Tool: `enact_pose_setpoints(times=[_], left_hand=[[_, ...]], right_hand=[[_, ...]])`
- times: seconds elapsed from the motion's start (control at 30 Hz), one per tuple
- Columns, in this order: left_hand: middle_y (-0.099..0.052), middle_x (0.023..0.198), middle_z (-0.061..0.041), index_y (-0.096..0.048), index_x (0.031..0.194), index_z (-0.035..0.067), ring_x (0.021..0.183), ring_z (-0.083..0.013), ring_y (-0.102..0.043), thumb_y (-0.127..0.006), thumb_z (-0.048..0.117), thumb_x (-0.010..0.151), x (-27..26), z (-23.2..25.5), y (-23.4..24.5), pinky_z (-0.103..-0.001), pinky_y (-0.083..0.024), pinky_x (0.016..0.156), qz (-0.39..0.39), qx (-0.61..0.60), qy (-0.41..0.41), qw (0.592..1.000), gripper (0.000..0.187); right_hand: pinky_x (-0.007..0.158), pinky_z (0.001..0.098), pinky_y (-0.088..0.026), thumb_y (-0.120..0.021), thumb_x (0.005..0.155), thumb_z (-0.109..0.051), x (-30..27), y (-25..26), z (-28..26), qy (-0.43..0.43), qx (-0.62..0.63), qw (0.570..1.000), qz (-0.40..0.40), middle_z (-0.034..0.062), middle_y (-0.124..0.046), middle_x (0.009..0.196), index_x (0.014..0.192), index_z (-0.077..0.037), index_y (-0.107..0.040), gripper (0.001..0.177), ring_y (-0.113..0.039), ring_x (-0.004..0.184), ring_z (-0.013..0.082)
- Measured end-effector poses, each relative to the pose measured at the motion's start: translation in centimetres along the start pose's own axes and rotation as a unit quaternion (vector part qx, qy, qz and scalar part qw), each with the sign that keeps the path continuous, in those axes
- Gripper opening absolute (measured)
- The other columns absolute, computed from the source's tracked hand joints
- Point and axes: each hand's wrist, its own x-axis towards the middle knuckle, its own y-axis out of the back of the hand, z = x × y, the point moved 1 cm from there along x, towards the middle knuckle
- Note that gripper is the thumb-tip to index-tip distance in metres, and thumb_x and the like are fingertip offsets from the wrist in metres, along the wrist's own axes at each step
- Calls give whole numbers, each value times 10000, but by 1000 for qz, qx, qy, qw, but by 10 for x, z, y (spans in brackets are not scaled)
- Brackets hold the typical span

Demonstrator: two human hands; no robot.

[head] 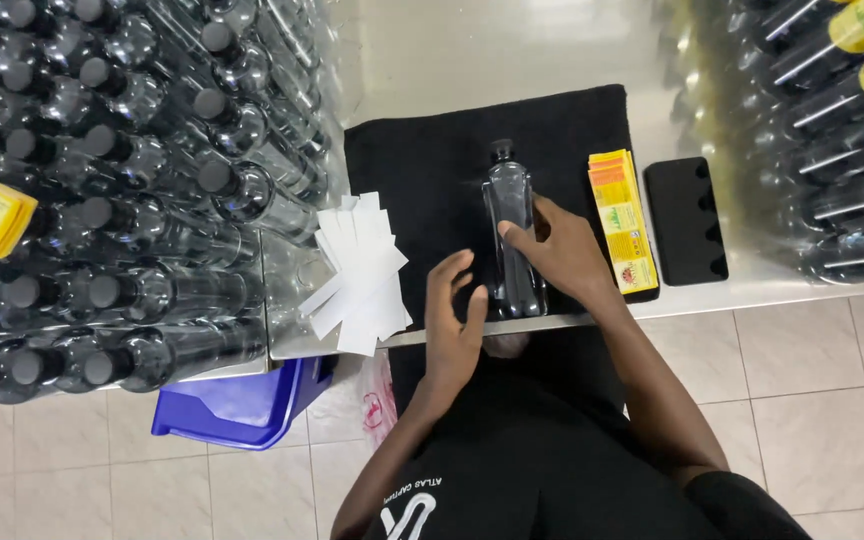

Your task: The person is manually applying adhesive labels to plastic water bottles at a workbench.

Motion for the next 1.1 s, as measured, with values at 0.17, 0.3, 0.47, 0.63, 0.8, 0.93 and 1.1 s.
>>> enact_pose_setpoints(times=[0.17, 0.3, 0.47, 0.63, 0.8, 0.93, 1.1], left_hand=[[-410, 1572, -214, -369, 1648, 38, 1531, -463, -401, -553, 86, 1135, 10, -8, -10, -596, -432, 1241, -35, -27, 35, 998, 547], [-374, 1610, -245, -302, 1686, 19, 1563, -498, -349, -540, 108, 1142, 16, -8, -13, -629, -403, 1259, -54, -34, 52, 997, 599], [-327, 1680, -259, -244, 1725, 30, 1601, -512, -278, -543, 126, 1155, 17, -19, -20, -628, -353, 1293, -79, -55, 74, 993, 650], [-328, 1712, -296, -241, 1726, 20, 1606, -529, -265, -547, 155, 1158, 21, -17, -27, -622, -332, 1308, -98, -111, 102, 984, 659], [-526, 1649, -207, -314, 1713, 77, 1569, -412, -445, -536, 90, 1148, 27, -4, -30, -537, -437, 1289, -111, -154, 83, 978, 607], [-474, 1668, -250, -323, 1696, 29, 1577, -455, -405, -548, 112, 1146, 26, -10, -35, -572, -429, 1283, -107, -119, 80, 984, 600], [-436, 1679, -288, -314, 1693, 3, 1580, -490, -376, -551, 161, 1148, 26, -17, -42, -577, -419, 1286, -140, -126, 109, 976, 615]], right_hand=[[933, 553, -623, -665, 1010, -634, 2, 3, -15, -16, -76, 996, -37, 289, -778, 1179, 1580, 30, -546, 884, -756, 1122, 422], [964, 568, -603, -681, 991, -609, 6, 9, -6, -31, -40, 997, -56, 297, -764, 1244, 1606, 4, -533, 881, -730, 1177, 456], [876, 539, -617, -676, 1081, -471, -2, 24, 1, 4, -44, 999, 6, 291, -727, 1204, 1584, 16, -564, 709, -738, 1088, 438], [808, 389, -636, -599, 1167, -424, -12, 37, 15, -12, -40, 999, 13, 261, -715, 1090, 1549, -31, -640, 549, -763, 973, 365], [906, 510, -605, -630, 1069, -627, -24, 38, 17, -32, -52, 998, 17, 232, -671, 1291, 1573, -16, -583, 793, -730, 1056, 358], [921, 574, -588, -692, 1009, -644, -32, 43, 3, -55, -91, 994, 23, 257, -604, 1361, 1639, 21, -484, 939, -709, 1106, 401], [869, 555, -612, -723, 1019, -584, -21, 37, 20, -65, -117, 991, 14, 274, -626, 1341, 1657, 11, -458, 912, -740, 1095, 421]])
